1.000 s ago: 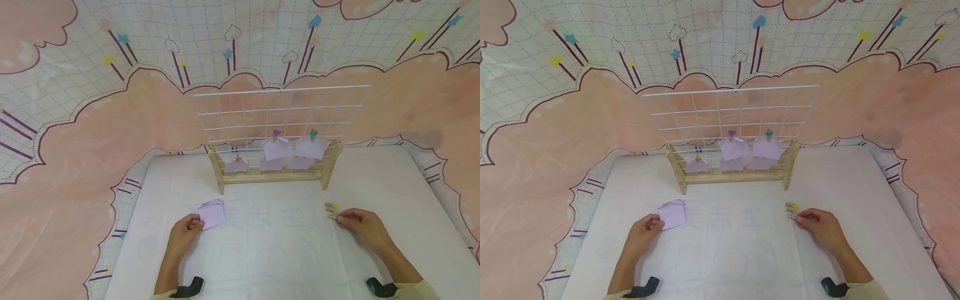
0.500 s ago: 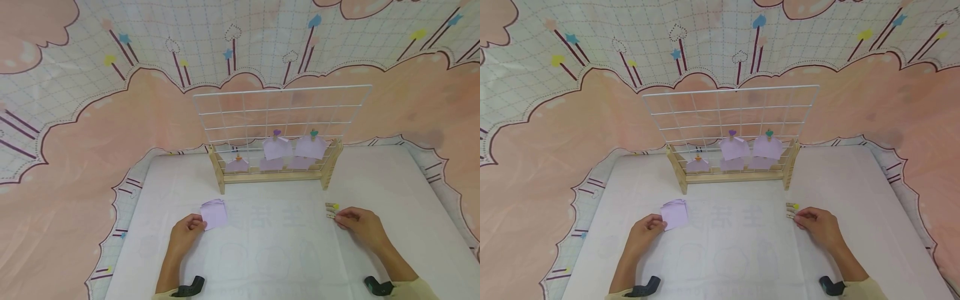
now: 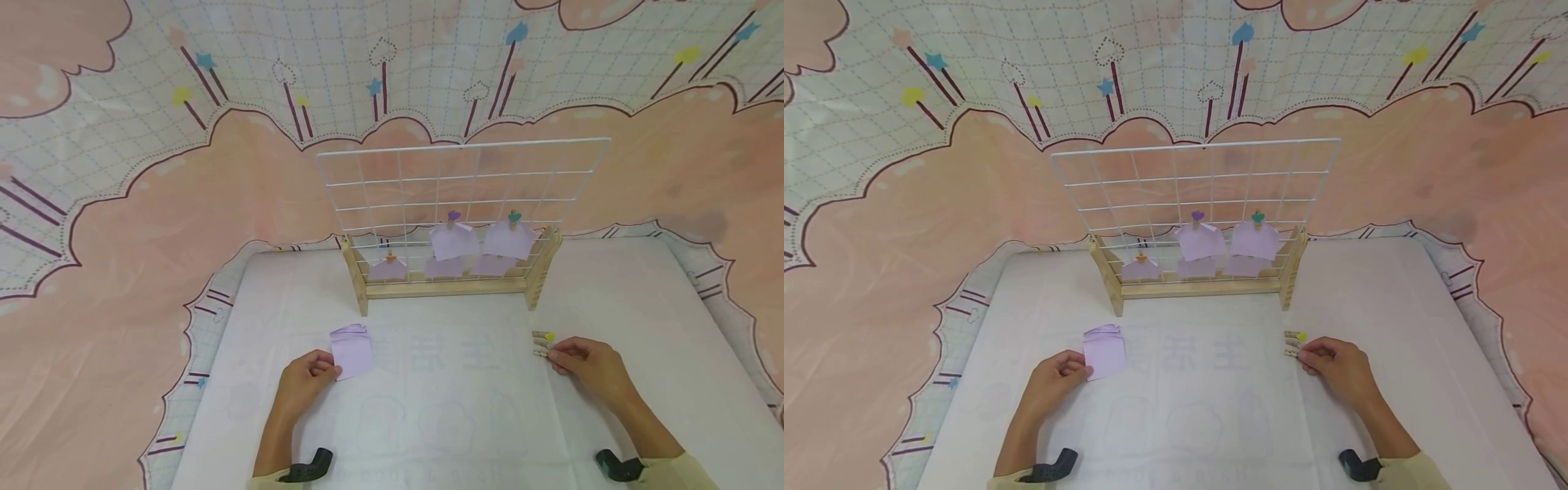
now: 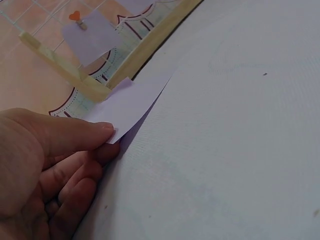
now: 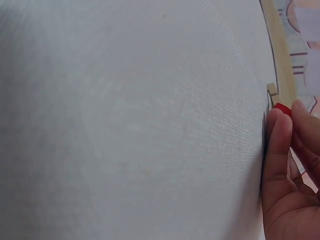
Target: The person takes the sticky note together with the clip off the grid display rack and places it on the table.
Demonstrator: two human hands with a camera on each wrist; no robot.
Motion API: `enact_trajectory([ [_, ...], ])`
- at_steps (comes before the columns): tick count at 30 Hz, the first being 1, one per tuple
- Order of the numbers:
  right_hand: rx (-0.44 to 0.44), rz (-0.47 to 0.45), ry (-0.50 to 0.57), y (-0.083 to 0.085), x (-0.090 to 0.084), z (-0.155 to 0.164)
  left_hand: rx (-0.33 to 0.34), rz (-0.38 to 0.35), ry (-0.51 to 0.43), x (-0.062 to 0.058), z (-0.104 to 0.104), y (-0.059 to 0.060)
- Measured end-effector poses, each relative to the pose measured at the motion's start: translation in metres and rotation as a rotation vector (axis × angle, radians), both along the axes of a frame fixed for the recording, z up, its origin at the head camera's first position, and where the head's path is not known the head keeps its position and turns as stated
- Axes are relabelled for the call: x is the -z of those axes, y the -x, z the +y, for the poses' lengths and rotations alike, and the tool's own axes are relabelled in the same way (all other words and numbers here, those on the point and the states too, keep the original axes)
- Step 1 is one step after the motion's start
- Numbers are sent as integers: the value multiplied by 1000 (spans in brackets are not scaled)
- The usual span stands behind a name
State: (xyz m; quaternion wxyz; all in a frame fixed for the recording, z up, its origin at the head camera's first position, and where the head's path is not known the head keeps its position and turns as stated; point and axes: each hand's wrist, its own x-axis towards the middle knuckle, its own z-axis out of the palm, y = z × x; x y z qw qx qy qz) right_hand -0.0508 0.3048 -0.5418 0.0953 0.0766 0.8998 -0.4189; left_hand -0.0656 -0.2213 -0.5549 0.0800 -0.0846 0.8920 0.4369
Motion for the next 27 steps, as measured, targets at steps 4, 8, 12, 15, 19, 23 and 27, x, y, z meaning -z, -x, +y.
enact_trajectory([
  [4, 0, 2, 16, 0, 0, 0, -2, -12, 6, 0, 1, 0],
  [8, -4, 4, 24, 0, 1, 0, -18, -12, 5, -2, 2, 0],
  [12, -3, 5, 24, 0, 2, 1, -25, -7, 5, -4, 3, 0],
  [15, 1, 0, 30, 0, 2, 1, -32, -11, 6, -5, 4, 0],
  [19, 2, -10, 39, 0, 2, 1, -47, -23, 9, -6, 5, 0],
  [23, 4, -18, 50, 0, 2, 1, -57, -27, 8, -5, 5, 0],
  [27, 10, -17, 60, 0, 1, 2, -66, -28, -5, -6, 4, 0],
])
